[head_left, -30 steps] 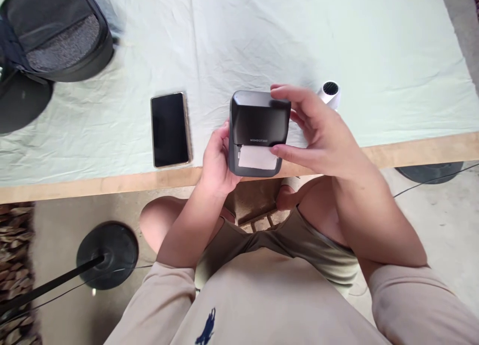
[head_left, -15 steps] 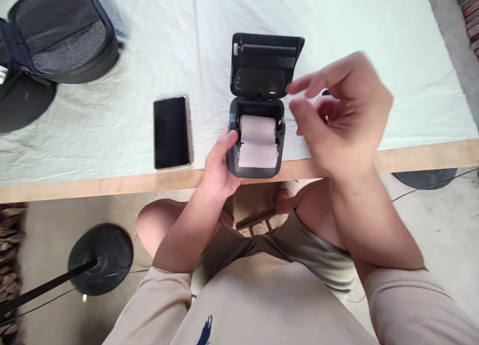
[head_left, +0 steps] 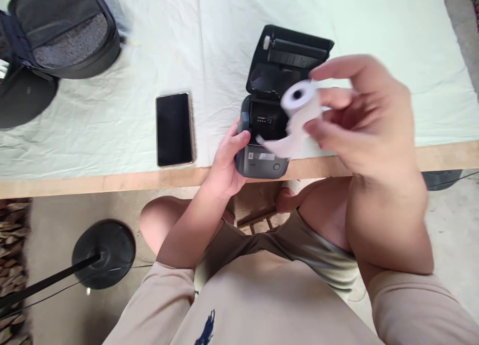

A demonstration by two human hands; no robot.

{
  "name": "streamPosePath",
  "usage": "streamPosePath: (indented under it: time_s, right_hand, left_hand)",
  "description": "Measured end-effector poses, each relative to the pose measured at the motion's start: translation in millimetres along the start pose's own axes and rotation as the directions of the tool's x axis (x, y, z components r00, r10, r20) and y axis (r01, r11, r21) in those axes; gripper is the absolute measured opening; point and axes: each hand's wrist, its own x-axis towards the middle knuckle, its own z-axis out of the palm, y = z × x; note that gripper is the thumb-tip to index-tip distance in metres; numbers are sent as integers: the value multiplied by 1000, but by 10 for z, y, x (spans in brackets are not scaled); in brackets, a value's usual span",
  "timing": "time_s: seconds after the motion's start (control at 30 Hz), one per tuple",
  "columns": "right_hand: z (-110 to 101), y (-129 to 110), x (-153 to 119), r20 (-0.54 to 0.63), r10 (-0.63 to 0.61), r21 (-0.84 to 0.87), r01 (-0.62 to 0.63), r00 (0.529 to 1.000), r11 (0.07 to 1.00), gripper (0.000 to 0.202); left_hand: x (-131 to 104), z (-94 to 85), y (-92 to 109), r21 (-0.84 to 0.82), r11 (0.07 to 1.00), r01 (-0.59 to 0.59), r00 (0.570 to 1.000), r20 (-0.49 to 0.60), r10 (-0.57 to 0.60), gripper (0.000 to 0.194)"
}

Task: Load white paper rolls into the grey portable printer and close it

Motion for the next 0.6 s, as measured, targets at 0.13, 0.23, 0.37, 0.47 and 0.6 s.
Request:
streamPosePath:
  time_s: [0.13, 0.23, 0.37, 0.47, 0.6]
  right_hand:
    - [-61, 353, -63, -119, 77, 288, -40, 990, 957, 39]
    - [-23, 576, -105, -128, 74, 288, -34, 989, 957, 43]
    - [0, 682, -154, -76, -11, 55, 15, 997, 998, 39]
    - [13, 745, -177, -39, -128, -200, 118, 991, 973, 44]
    - [95, 817, -205, 5, -146, -450, 132, 989, 883, 44]
  left_hand:
    - [22, -28, 8, 16, 999, 31, 998, -58, -30, 27]
    - [15, -26, 16, 9, 999, 32, 997, -77, -31, 27]
    - [8, -22, 17, -37, 999, -10, 996, -90, 6, 27]
    - [14, -39, 10, -66, 998, -24, 992, -124, 16, 27]
    - [23, -61, -1, -51, 996, -72, 989, -132, 65, 31]
